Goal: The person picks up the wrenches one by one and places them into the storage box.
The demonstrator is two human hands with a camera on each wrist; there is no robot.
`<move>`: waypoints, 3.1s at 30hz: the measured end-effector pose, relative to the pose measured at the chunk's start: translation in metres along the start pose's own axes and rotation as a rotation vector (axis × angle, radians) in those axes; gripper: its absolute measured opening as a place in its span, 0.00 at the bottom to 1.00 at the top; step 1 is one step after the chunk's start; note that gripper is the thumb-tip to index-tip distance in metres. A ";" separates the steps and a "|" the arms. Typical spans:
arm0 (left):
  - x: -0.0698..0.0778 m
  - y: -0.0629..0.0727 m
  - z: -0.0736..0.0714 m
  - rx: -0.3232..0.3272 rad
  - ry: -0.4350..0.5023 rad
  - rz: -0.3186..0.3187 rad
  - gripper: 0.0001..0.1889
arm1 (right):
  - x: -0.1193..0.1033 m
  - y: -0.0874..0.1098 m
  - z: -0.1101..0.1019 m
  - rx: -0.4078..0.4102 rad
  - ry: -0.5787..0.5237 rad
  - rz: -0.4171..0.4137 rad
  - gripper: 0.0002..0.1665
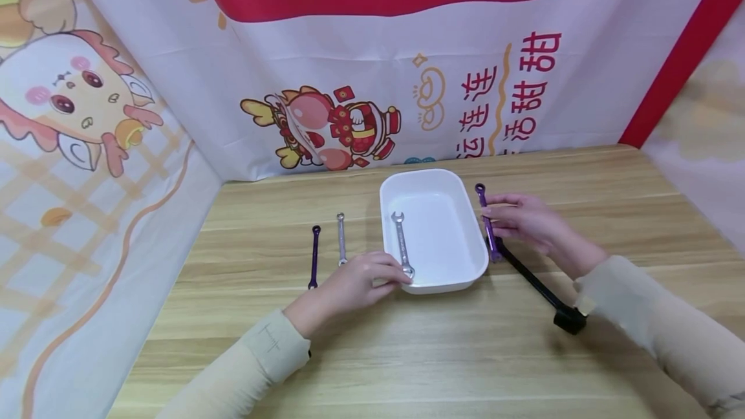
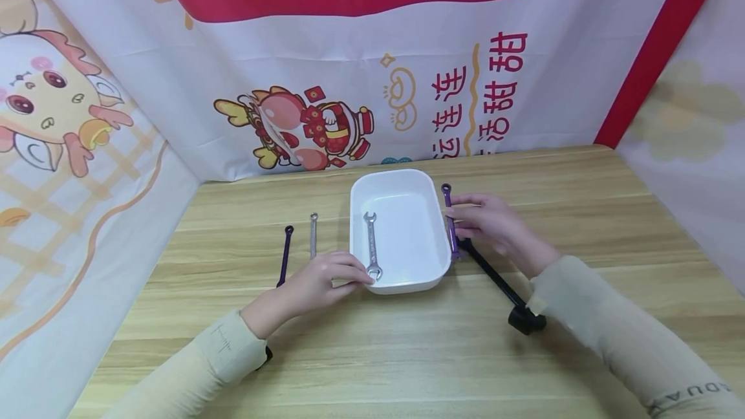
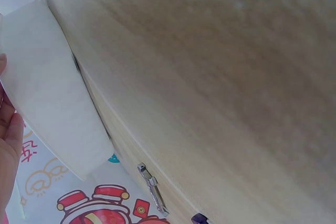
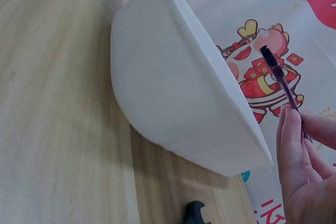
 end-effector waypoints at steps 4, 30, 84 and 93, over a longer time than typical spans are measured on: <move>0.000 0.000 0.001 0.008 0.001 0.010 0.10 | -0.002 0.000 0.009 0.001 0.070 -0.021 0.17; -0.001 0.001 0.002 0.006 0.005 0.008 0.10 | -0.008 -0.012 0.048 -0.018 0.135 0.041 0.28; -0.003 0.000 0.003 -0.005 -0.004 0.007 0.10 | 0.006 -0.045 0.114 -0.021 0.455 0.095 0.27; -0.002 0.002 0.000 -0.007 -0.010 0.014 0.10 | 0.009 -0.046 0.120 -0.022 0.537 0.119 0.25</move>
Point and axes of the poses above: each hand's wrist, its own y-axis away from the middle knuckle, its own z-axis out of the palm, x = y × z, the point moved 1 cm from there along -y, towards the middle knuckle, and after that the axes turned 12 degrees about x, right-handed, at the moved point
